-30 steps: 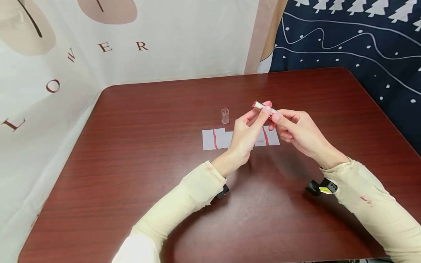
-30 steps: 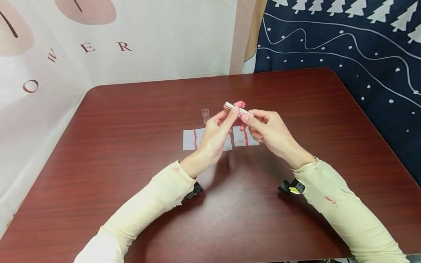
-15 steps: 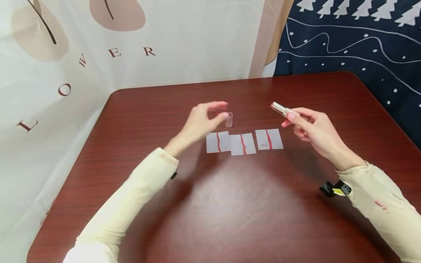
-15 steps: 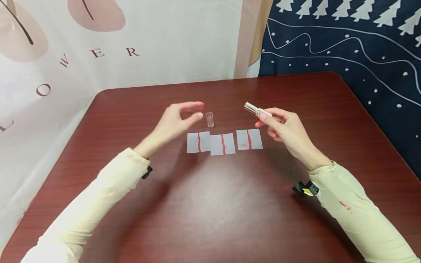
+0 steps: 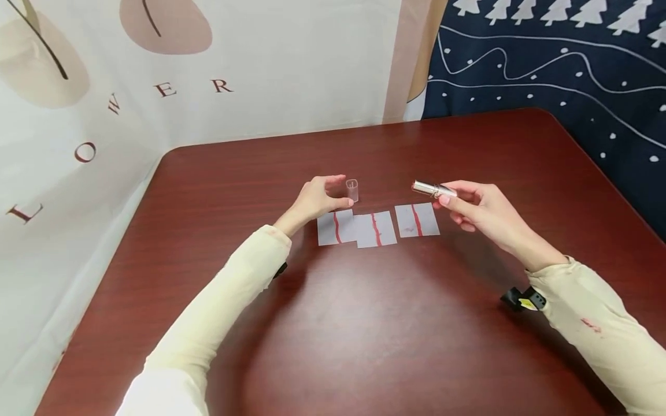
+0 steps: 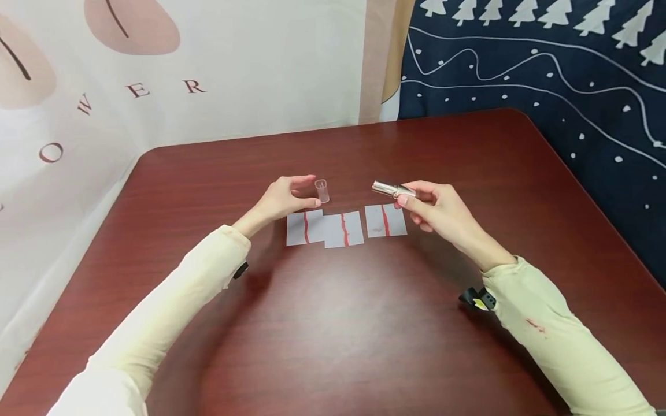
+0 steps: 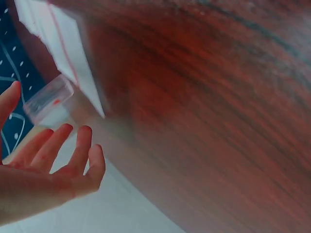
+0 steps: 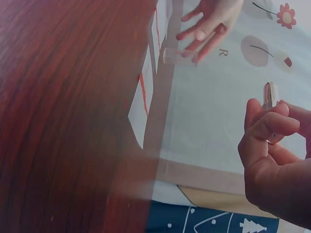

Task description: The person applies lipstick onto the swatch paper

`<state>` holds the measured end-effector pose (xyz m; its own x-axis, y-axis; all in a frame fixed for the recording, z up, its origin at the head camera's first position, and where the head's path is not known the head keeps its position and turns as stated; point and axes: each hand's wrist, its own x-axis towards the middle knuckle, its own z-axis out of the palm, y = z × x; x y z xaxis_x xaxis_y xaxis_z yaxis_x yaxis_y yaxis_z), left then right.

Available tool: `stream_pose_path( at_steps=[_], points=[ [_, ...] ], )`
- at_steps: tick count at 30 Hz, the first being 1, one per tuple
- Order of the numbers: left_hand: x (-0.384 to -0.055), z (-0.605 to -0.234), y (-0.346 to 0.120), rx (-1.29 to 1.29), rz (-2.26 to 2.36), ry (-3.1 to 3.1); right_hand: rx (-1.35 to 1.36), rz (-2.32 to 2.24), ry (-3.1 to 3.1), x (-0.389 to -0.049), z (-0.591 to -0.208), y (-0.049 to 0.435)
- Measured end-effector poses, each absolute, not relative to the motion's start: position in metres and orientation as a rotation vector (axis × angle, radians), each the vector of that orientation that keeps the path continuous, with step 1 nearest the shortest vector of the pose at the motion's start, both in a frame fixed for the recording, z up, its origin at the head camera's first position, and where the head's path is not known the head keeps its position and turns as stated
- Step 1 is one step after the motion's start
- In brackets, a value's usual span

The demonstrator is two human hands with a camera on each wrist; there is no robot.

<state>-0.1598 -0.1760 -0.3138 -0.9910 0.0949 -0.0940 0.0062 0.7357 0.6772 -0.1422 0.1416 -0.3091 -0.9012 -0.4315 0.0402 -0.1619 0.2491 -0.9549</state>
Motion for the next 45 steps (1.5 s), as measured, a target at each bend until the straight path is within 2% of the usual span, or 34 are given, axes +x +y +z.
stream_pose_path(
  at_steps=[9,24,34,39,45],
  points=[
    [-0.162,-0.322,-0.168,-0.079,1.031,2.852,-0.532,-1.692,2.278,-0.145,-0.309,0.149],
    [-0.179,-0.332,-0.164,-0.024,0.928,2.905,-0.487,-1.728,2.196,-0.148,-0.318,0.157],
    [-0.178,-0.333,-0.158,-0.085,1.071,2.884,-0.469,-1.687,2.246,-0.145,-0.319,0.153],
    [-0.175,-0.331,-0.154,-0.004,1.072,2.876,-0.457,-1.642,2.274,-0.143,-0.321,0.153],
    [-0.17,-0.327,-0.146,0.244,1.085,2.819,-0.486,-1.644,2.268,-0.142,-0.321,0.154]
  ],
)
